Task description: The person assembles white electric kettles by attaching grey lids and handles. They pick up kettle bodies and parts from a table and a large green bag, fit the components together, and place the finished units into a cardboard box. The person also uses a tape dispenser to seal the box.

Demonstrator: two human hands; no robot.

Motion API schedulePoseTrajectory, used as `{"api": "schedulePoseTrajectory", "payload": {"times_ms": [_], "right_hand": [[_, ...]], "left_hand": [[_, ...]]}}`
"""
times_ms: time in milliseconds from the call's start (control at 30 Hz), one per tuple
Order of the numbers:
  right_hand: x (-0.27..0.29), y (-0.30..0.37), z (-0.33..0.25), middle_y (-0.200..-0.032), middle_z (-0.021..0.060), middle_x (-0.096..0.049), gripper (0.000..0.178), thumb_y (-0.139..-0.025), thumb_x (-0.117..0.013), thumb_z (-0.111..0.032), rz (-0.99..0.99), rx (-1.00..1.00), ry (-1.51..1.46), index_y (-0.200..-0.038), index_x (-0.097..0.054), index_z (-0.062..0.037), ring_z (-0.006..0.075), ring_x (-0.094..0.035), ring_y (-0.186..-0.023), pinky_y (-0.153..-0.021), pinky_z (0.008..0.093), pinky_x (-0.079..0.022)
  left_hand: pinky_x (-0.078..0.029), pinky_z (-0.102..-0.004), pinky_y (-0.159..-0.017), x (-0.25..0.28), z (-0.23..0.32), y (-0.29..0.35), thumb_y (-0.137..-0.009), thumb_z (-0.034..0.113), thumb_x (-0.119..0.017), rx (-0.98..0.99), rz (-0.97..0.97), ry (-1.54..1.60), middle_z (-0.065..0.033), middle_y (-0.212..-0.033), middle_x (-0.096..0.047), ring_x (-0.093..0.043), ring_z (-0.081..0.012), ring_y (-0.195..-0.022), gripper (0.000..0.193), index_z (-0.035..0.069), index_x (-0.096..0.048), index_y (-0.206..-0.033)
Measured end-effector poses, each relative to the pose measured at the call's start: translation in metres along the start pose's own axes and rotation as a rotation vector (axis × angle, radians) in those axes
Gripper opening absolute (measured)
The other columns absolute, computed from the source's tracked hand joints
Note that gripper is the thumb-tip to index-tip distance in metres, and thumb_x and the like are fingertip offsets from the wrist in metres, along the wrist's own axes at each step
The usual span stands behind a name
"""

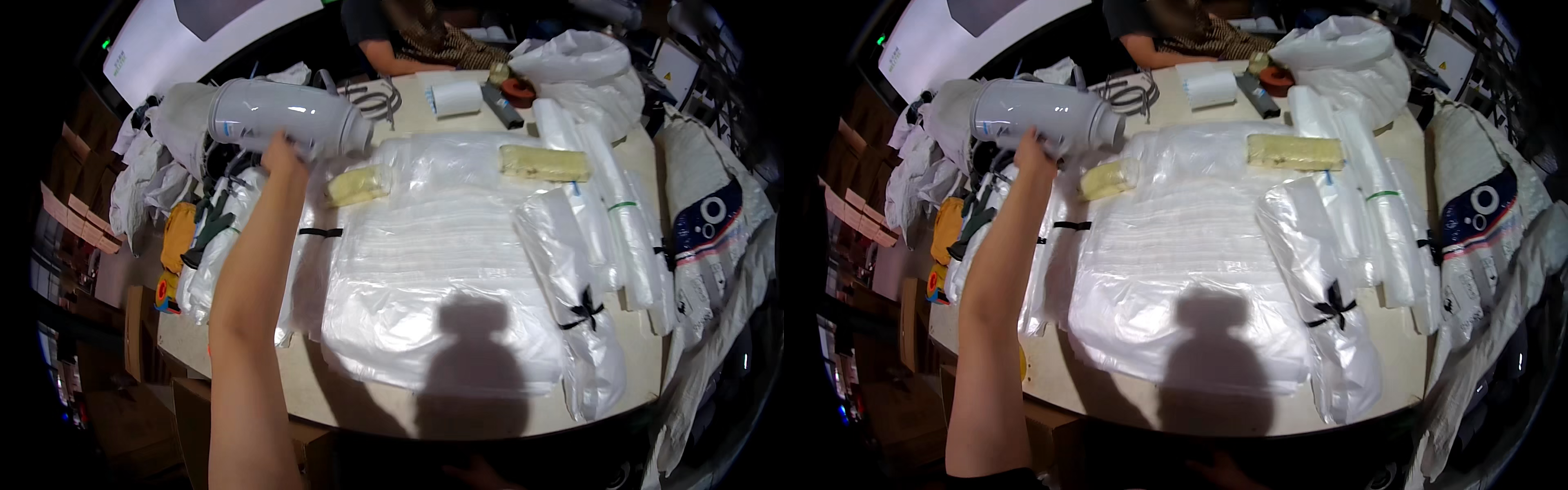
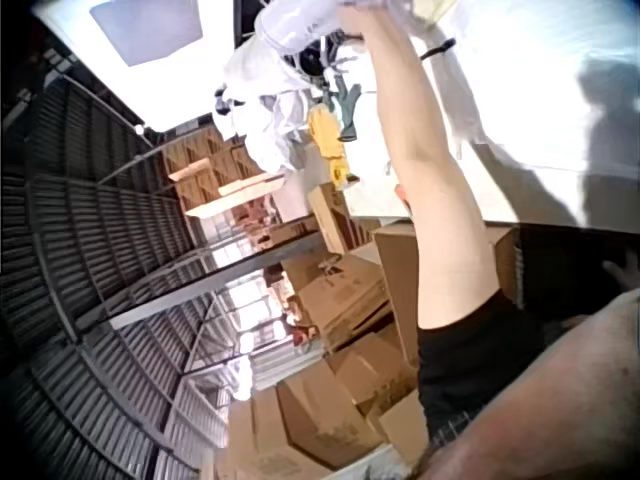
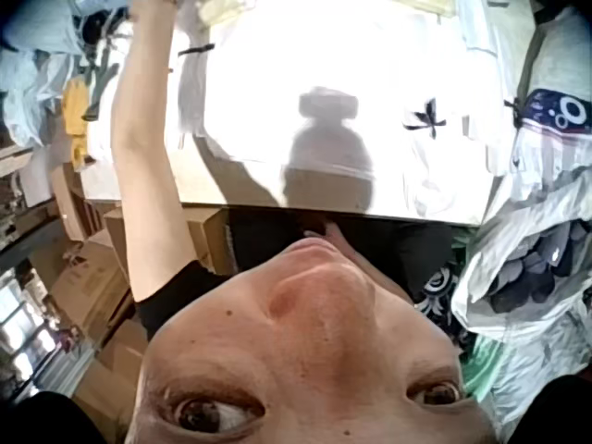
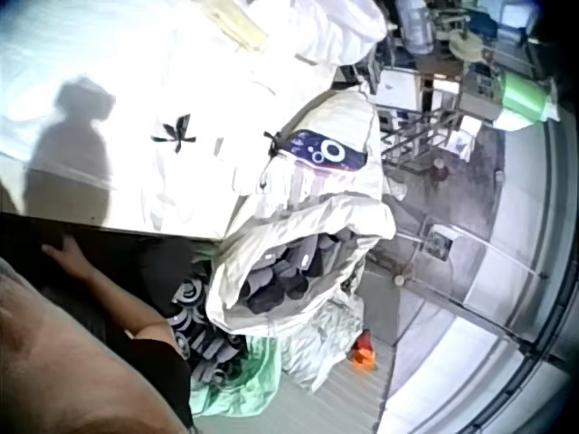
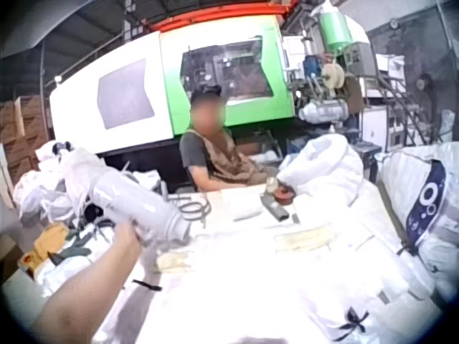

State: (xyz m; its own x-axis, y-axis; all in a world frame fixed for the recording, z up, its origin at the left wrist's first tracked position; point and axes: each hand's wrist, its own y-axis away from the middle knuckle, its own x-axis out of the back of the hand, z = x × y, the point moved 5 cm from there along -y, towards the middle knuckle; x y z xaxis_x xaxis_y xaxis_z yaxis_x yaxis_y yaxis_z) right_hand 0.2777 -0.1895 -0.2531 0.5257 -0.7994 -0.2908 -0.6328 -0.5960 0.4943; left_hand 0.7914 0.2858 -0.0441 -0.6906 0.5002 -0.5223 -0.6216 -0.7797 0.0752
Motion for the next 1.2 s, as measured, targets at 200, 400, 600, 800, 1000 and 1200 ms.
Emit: {"api": "schedulePoseTrajectory", "payload": {"times_ms": [200, 400, 600, 800, 1000, 1200], "right_hand": [[-0.005, 0.006, -0.088, -0.129, 0.0139, -0.062, 0.066, -0.092, -0.074, -0.032, -0.136, -0.004, -0.339, -0.145, -0.045, -0.0056, 0.0254, -0.061, -0.118, -0.098, 0.0424, -0.052], [0.007, 0.077, -0.162, -0.128, 0.0128, -0.063, 0.065, -0.103, -0.054, -0.049, -0.208, 0.568, -1.06, -0.154, -0.037, -0.0115, 0.0257, -0.059, -0.12, -0.107, 0.0436, -0.046], [0.072, 0.187, -0.04, -0.115, 0.0076, -0.065, 0.044, -0.103, -0.06, -0.035, 0.262, 0.394, -0.508, -0.133, -0.057, -0.0032, 0.0163, -0.062, -0.106, -0.095, 0.0352, -0.05], [0.057, 0.295, -0.093, -0.1, 0.0015, -0.068, 0.024, -0.106, -0.055, -0.024, 0.415, 0.347, -0.212, -0.109, -0.067, -0.0034, 0.0084, -0.061, -0.099, -0.09, 0.0289, -0.049], [0.075, 0.356, -0.137, -0.117, 0.0172, -0.065, 0.048, -0.105, -0.053, -0.037, 0.22, 0.947, -0.457, -0.129, -0.055, 0.0044, 0.0221, -0.061, -0.115, -0.104, 0.0314, -0.044], [0.162, 0.376, -0.113, -0.091, 0.0148, -0.071, 0.052, -0.094, -0.069, -0.047, 0.67, 0.717, 0.092, -0.114, -0.064, 0.001, 0.0249, -0.066, -0.077, -0.078, 0.039, -0.053]], "left_hand": [[-0.021, -0.0278, -0.044, 0.042, 0.122, 0.247, -0.103, 0.051, -0.053, 0.255, -0.398, -0.004, 0.0059, -0.056, -0.032, -0.03, -0.0098, -0.046, 0.05, 0.022, -0.035, -0.067], [-0.038, -0.0254, -0.057, 0.176, 0.099, 0.533, -0.104, 0.047, -0.053, 0.865, -0.725, 0.026, -0.0001, -0.067, -0.047, -0.047, -0.0121, -0.061, 0.039, 0.015, -0.045, -0.083], [-0.037, -0.0421, -0.112, 0.148, 0.155, 0.594, -0.089, 0.062, -0.065, -0.554, -0.826, -0.662, -0.0158, -0.144, -0.044, -0.046, -0.0273, -0.134, 0.091, -0.004, -0.038, -0.147], [-0.05, -0.0312, -0.086, 0.096, 0.176, 0.667, -0.083, 0.031, -0.084, 0.053, -1.497, -0.897, -0.0031, -0.095, -0.068, -0.063, -0.0133, -0.091, 0.047, -0.005, -0.067, -0.108], [-0.052, -0.0267, -0.081, 0.123, 0.132, 0.611, -0.094, 0.024, -0.071, 0.182, -1.288, -0.807, -0.0017, -0.094, -0.069, -0.064, -0.0098, -0.086, 0.025, 0.002, -0.065, -0.105], [-0.049, -0.0509, -0.109, 0.211, 0.073, 0.575, -0.108, 0.03, -0.045, 0.716, -0.547, 0.056, -0.016, -0.149, -0.052, -0.053, -0.0327, -0.134, 0.048, 0.002, -0.048, -0.146]]}}
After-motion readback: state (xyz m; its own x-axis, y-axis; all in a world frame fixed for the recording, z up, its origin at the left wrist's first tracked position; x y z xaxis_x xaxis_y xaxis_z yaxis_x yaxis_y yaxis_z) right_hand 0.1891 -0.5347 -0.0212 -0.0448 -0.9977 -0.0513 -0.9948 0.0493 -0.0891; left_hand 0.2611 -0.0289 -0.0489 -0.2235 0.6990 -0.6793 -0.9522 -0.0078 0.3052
